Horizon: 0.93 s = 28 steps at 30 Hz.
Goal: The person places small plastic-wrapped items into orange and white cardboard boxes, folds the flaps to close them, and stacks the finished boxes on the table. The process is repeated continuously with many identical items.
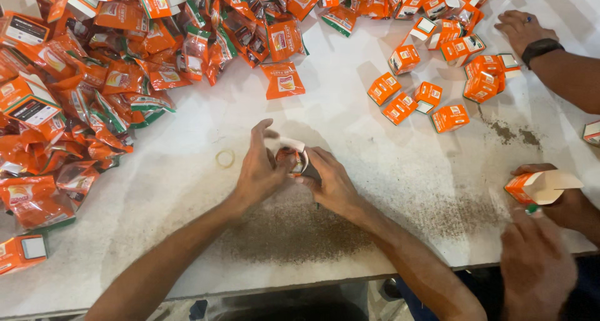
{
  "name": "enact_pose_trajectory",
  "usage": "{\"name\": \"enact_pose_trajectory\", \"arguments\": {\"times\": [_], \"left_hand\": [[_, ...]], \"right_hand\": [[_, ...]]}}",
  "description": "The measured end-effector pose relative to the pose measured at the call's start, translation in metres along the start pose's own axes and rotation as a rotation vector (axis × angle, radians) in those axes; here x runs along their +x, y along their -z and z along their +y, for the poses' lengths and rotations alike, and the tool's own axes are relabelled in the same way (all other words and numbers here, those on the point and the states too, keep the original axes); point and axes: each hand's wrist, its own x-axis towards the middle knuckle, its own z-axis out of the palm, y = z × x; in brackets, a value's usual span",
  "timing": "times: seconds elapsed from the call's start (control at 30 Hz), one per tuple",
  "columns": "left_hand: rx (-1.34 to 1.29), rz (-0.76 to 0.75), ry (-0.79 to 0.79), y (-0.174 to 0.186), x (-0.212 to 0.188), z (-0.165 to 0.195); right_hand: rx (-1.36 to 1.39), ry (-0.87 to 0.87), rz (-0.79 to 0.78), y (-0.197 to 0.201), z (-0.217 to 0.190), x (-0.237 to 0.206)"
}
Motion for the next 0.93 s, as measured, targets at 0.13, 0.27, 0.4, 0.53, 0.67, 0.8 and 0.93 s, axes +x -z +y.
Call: {"name": "enact_pose_trajectory", "arguments": {"times": [0.13, 0.27, 0.4, 0.53, 0.67, 0.8, 0.93], "left_hand": [[0.070, -0.046, 0.011, 0.000, 0.007, -0.007], [0.069, 0.033, -0.090, -0.008, 0.008, -0.014], [-0.001, -0.122, -0.036, 0.003, 0.006, -0.021], [-0.541, -0.443, 0.057, 0.033, 0.012, -0.029], [-0.605, -0.416, 0.251, 0.030, 0.028, -0.029], [-0.377, -0.389, 0.183, 0.020, 0.032, -0.039], [-0.263, -0.236, 0.017, -0.001, 0.027, -0.063]], "right_hand": [[0.286, -0.291, -0.008, -0.003, 0.005, -0.005], [0.019, 0.020, 0.071, -0.004, 0.005, -0.007], [-0.162, 0.198, 0.025, -0.002, -0.004, -0.004], [-0.336, 0.128, -0.038, -0.005, -0.012, -0.003], [-0.308, 0.154, -0.013, -0.005, -0.015, -0.002], [-0.203, 0.112, 0.057, -0.006, -0.011, -0.002], [-0.189, 0.077, 0.066, -0.009, -0.008, -0.004]]}}
